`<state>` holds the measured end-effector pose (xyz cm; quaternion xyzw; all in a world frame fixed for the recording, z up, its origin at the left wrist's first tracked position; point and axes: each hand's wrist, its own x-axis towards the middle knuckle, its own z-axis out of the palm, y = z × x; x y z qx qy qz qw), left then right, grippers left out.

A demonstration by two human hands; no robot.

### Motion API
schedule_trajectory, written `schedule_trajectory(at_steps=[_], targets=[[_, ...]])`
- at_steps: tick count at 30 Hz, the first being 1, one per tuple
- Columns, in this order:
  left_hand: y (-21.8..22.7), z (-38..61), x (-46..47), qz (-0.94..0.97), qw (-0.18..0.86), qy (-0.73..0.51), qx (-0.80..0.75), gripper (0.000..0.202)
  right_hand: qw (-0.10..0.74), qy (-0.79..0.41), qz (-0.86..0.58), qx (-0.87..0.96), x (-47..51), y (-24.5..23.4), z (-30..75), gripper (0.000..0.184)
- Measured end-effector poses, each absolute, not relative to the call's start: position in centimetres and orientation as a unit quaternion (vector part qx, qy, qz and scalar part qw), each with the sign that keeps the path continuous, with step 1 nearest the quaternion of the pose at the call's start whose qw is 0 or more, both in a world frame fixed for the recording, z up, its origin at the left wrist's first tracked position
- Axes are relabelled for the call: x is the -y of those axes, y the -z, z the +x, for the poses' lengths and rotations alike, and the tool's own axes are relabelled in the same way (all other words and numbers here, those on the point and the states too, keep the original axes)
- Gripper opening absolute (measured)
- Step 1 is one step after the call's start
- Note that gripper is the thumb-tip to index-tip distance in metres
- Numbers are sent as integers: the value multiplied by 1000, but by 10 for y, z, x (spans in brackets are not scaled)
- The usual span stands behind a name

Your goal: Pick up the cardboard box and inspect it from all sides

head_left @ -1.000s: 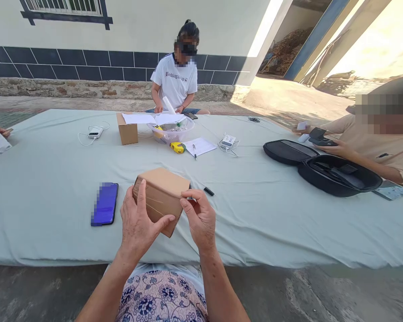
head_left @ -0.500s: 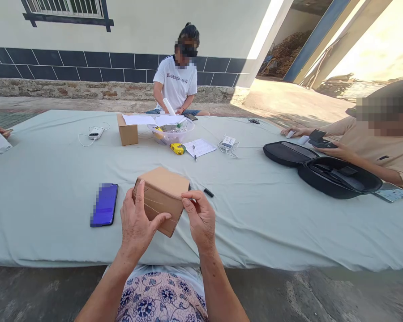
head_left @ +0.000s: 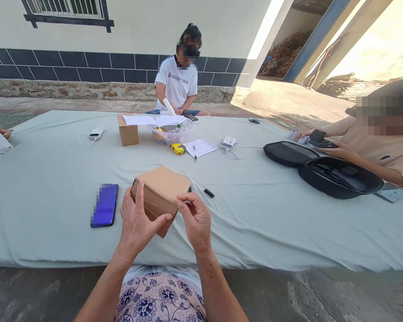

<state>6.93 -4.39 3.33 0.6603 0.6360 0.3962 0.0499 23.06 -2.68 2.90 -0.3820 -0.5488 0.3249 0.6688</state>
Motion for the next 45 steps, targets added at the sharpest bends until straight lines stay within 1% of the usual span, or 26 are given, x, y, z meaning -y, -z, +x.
schedule_trajectory(at_steps=[2, 6, 13, 21, 24, 29, 30, 31, 35, 37, 39, 41, 43, 45], targets=[[-33, 69, 43, 662, 52, -383, -643, 119, 666, -325, -378, 556, 28, -29, 229, 5], [-29, 66, 42, 666, 58, -355, -653, 127, 662, -327, -372, 562, 28, -28, 225, 6], [-27, 60, 41, 668, 73, -323, -667, 128, 652, -306, -380, 580, 31, -30, 217, 7], [-26, 58, 44, 677, 68, -308, -665, 136, 644, -300, -386, 588, 32, -33, 213, 8], [-27, 59, 45, 674, 71, -300, -671, 131, 639, -309, -385, 589, 32, -31, 212, 7], [-30, 59, 45, 670, 67, -329, -662, 112, 626, -312, -385, 603, 32, -27, 212, 6], [-30, 58, 45, 672, 63, -338, -656, 110, 624, -295, -392, 608, 31, -26, 213, 9], [-30, 57, 45, 675, 58, -345, -650, 109, 623, -270, -404, 613, 31, -25, 215, 16], [-31, 50, 45, 701, 32, -376, -604, 112, 614, -165, -452, 626, 23, -23, 229, 61], [-33, 45, 46, 726, 24, -388, -568, 115, 607, -151, -475, 619, 18, -22, 240, 74], [-36, 38, 48, 746, 32, -394, -536, 118, 610, -148, -506, 591, 12, -21, 252, 81], [-37, 30, 48, 758, 55, -397, -514, 119, 625, -165, -534, 545, 8, -19, 262, 82], [-36, 22, 49, 761, 95, -403, -499, 118, 644, -212, -544, 494, 6, -18, 271, 78], [-33, 13, 47, 750, 151, -416, -492, 117, 657, -272, -537, 454, 4, -16, 277, 70]])
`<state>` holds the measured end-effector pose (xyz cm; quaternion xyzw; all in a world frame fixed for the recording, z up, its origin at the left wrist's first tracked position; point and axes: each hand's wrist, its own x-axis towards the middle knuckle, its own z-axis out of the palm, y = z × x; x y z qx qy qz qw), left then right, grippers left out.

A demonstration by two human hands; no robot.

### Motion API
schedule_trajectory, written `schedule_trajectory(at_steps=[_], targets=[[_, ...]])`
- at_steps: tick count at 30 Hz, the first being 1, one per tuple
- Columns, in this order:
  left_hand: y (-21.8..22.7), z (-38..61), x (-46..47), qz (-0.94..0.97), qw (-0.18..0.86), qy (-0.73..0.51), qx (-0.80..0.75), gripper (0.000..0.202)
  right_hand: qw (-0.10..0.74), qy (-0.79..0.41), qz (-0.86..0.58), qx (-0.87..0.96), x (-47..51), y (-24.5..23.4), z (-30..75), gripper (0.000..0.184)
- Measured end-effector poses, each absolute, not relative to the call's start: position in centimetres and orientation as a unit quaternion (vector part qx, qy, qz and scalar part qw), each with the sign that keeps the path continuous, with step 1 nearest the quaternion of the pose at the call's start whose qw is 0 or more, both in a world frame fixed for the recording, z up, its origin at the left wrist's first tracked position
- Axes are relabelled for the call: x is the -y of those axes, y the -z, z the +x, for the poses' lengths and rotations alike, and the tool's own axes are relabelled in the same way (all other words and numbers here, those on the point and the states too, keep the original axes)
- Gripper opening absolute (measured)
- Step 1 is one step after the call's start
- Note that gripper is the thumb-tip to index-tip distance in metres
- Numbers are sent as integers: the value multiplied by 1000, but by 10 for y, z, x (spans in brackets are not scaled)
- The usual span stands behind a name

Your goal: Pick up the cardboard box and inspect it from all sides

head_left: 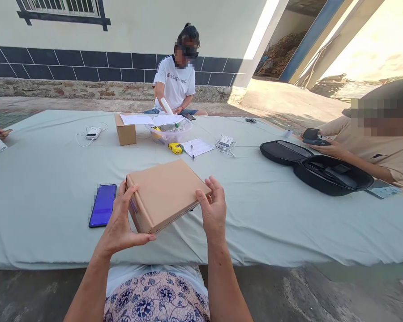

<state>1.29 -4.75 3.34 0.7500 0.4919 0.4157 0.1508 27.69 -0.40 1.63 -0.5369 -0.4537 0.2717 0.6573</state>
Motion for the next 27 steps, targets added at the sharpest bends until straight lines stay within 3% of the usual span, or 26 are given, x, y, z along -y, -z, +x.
schedule_trajectory(at_steps=[8, 21, 27], targets=[[-27, 1, 38, 621, 428, -488, -440, 122, 676, -323, -510, 423, 10, -23, 281, 50], [-25, 20, 36, 443, 586, -555, -390, 119, 664, -338, -496, 445, 21, -31, 285, 56], [-14, 44, 32, 341, 670, -569, -333, 95, 710, -345, -461, 405, 22, -34, 290, 51]])
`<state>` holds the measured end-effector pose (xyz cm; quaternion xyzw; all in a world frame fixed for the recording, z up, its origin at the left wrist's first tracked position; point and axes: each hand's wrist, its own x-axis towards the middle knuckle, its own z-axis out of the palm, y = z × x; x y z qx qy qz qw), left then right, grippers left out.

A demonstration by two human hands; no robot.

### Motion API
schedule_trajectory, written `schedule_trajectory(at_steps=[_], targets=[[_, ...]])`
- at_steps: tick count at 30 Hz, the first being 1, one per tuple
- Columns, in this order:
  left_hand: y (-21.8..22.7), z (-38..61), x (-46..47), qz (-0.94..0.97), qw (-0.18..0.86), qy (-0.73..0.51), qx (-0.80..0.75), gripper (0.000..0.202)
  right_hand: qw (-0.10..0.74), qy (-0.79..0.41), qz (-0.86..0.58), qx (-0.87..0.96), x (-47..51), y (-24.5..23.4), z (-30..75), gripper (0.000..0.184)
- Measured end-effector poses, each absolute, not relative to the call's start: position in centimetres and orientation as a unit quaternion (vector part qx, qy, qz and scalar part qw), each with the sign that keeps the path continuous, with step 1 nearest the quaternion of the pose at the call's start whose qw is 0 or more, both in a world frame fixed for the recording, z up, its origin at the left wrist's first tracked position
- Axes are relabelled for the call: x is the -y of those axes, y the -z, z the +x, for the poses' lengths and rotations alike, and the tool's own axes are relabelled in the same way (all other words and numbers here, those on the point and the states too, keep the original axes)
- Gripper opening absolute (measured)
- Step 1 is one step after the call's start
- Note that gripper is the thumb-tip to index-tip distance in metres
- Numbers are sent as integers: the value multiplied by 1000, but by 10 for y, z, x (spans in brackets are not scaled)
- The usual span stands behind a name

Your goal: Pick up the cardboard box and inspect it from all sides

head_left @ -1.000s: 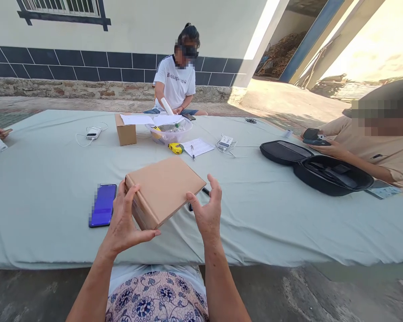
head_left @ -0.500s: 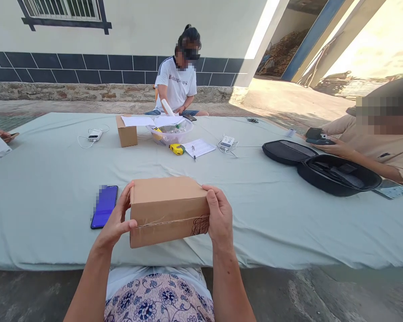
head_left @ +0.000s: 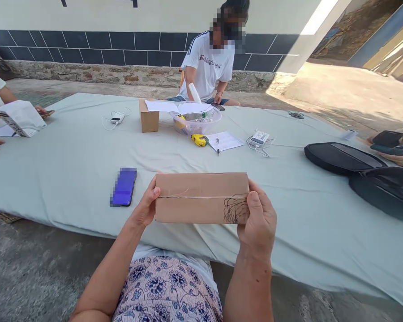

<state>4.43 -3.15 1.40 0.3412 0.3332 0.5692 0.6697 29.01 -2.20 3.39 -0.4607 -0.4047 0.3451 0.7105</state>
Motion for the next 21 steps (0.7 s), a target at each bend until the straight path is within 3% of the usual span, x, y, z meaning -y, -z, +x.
schedule_trajectory(at_steps=[4, 14, 21], targets=[[-11, 52, 27, 294, 694, -579, -312, 76, 715, -319, -446, 433, 22, -34, 288, 46], [-16, 49, 25, 175, 718, -579, -344, 75, 672, -186, -451, 557, 18, -19, 284, 45], [-20, 52, 27, 164, 720, -565, -368, 69, 613, -121, -517, 585, 19, -18, 271, 73]])
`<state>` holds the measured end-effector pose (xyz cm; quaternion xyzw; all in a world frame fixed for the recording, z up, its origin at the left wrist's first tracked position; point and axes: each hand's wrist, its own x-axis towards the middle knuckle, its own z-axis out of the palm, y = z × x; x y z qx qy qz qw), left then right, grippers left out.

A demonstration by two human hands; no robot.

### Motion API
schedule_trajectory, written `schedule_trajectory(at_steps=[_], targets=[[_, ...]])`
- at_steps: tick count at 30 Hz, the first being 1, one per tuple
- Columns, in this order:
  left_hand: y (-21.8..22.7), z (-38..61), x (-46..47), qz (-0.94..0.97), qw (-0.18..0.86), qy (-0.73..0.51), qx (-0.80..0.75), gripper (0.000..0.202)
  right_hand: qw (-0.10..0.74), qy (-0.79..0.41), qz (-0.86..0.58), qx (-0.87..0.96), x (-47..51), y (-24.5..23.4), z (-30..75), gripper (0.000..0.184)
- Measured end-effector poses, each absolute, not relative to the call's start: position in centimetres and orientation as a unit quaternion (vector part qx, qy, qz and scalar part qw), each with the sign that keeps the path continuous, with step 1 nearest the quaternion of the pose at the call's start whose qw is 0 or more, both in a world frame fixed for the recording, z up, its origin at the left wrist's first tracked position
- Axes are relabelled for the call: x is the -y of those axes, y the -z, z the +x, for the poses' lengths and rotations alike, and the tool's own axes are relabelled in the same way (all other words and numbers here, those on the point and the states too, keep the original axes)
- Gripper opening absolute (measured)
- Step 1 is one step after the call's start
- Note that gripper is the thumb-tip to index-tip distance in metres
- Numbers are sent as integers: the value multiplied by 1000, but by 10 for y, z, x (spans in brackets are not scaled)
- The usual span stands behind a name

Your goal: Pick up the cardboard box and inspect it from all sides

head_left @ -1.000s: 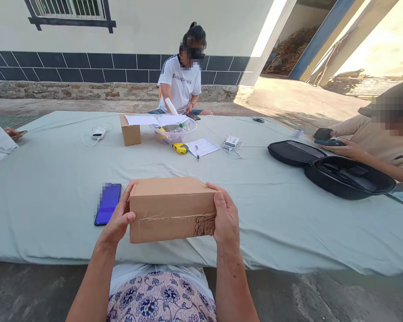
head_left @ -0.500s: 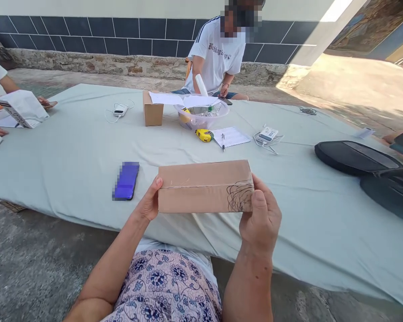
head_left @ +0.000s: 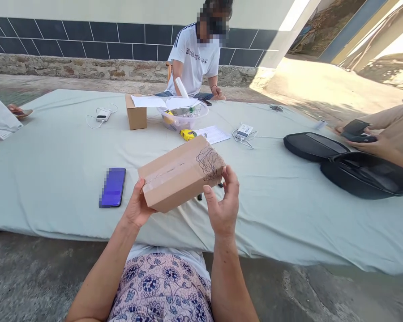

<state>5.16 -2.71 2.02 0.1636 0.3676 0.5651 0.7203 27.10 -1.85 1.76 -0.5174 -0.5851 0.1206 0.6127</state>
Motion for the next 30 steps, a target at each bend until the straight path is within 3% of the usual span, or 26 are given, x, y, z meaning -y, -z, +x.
schedule_trajectory(at_steps=[6, 12, 20, 26, 28, 30], targets=[[-25, 59, 29, 141, 720, -561, -383, 73, 570, -68, -499, 649, 28, -22, 247, 114], [-23, 67, 31, 141, 720, -589, -339, 68, 526, -3, -467, 711, 35, -26, 221, 125], [-22, 62, 36, 190, 708, -577, -360, 67, 531, 57, -476, 698, 33, -29, 225, 120], [-10, 38, 29, 204, 723, -575, -324, 73, 584, 55, -510, 630, 28, -32, 252, 111], [-6, 30, 27, 207, 729, -574, -311, 74, 608, 1, -515, 604, 28, -33, 262, 103], [-5, 26, 27, 213, 731, -568, -312, 73, 627, -78, -507, 586, 27, -35, 268, 81]])
